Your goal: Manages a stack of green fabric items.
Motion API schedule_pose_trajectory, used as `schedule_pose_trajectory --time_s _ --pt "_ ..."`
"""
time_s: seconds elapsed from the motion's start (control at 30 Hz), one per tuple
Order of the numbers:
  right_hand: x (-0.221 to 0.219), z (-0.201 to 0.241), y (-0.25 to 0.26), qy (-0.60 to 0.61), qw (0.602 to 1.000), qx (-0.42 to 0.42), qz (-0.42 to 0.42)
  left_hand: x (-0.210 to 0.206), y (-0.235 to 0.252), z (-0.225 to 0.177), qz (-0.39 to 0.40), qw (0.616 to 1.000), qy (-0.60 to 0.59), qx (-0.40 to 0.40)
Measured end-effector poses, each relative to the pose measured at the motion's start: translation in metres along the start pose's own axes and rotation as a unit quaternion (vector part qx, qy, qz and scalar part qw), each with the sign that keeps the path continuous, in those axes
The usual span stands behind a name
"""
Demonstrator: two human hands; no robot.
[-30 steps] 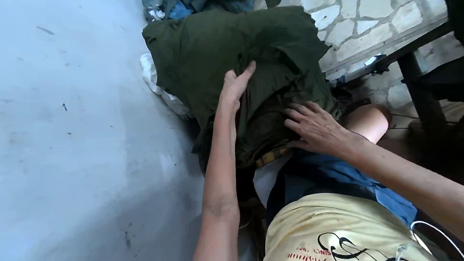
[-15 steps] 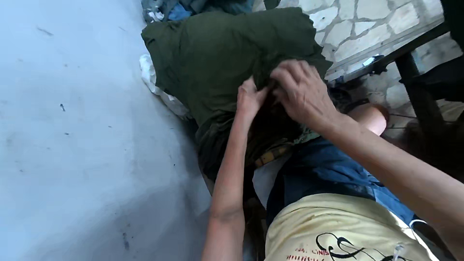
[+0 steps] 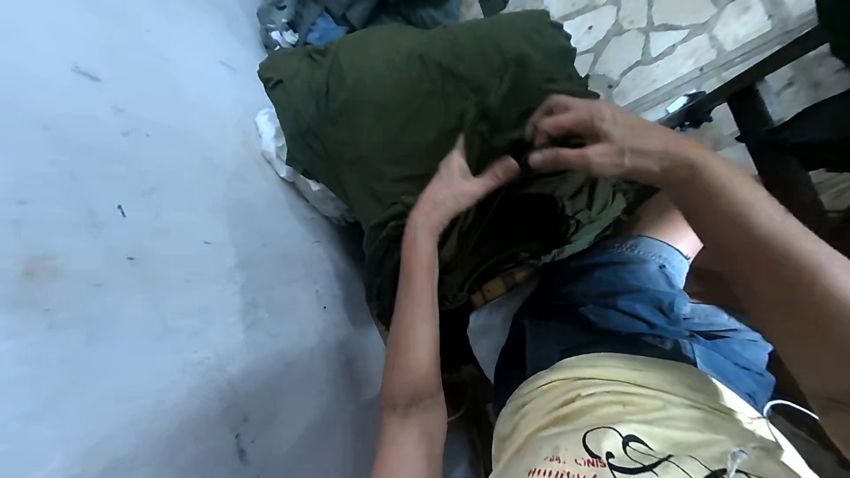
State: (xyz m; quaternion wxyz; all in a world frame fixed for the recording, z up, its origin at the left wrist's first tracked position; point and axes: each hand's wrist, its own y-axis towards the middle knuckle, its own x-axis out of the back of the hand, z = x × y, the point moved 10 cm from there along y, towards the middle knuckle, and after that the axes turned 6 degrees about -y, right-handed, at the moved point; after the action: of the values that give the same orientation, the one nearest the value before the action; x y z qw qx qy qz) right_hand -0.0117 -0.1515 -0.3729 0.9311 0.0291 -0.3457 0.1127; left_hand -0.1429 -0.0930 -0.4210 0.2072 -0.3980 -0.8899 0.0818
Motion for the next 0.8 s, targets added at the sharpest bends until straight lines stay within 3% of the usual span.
schedule_pose_trajectory --time_s 0.1,0.2,0.3,0.4,0.5,0.57,0.63,0.67,0.73,0.8 --pt "-0.003 -0.004 0.029 -0.073 0.995 -0.027 -0.064 -0.019 -0.007 0.002 -0.062 0.987 0.144 0.047" --pt "-0.019 0.030 0.017 -0.225 0.966 0.000 -0.130 0.001 0.014 0.031 -0.111 0.985 0.096 0.093" --pt "-0.070 0.032 -0.029 -0.268 0.962 0.040 -0.027 0.023 0.034 0.059 -0.099 0.980 -0.007 0.170" --pt "-0.082 -0.022 -0.059 -0.134 0.986 -0.057 0.078 0.032 0.042 0.064 -0.088 0.967 -0.058 0.230" --pt "-0.058 -0.019 -0.055 0.001 0.996 -0.032 0.079 0.024 0.038 0.059 -0.076 0.977 -0.069 0.188" --pt "-0.034 -0.012 -0.041 0.043 0.998 -0.018 0.047 0.008 0.024 0.037 -0.004 0.992 -0.070 0.101" --pt "-0.014 -0.010 -0.021 0.040 0.999 -0.024 -0.003 -0.016 0.005 0.010 0.059 0.998 0.008 0.013" --pt "-0.010 -0.010 -0.010 0.025 0.999 -0.033 -0.028 -0.025 -0.003 0.003 0.050 0.996 0.078 -0.003" --pt "-0.010 -0.010 0.006 -0.019 0.996 -0.049 -0.076 -0.030 -0.011 0.003 -0.024 0.982 0.181 0.040" --pt "-0.012 0.007 0.010 -0.116 0.983 -0.041 -0.134 -0.020 -0.005 0.016 -0.091 0.975 0.182 0.088"
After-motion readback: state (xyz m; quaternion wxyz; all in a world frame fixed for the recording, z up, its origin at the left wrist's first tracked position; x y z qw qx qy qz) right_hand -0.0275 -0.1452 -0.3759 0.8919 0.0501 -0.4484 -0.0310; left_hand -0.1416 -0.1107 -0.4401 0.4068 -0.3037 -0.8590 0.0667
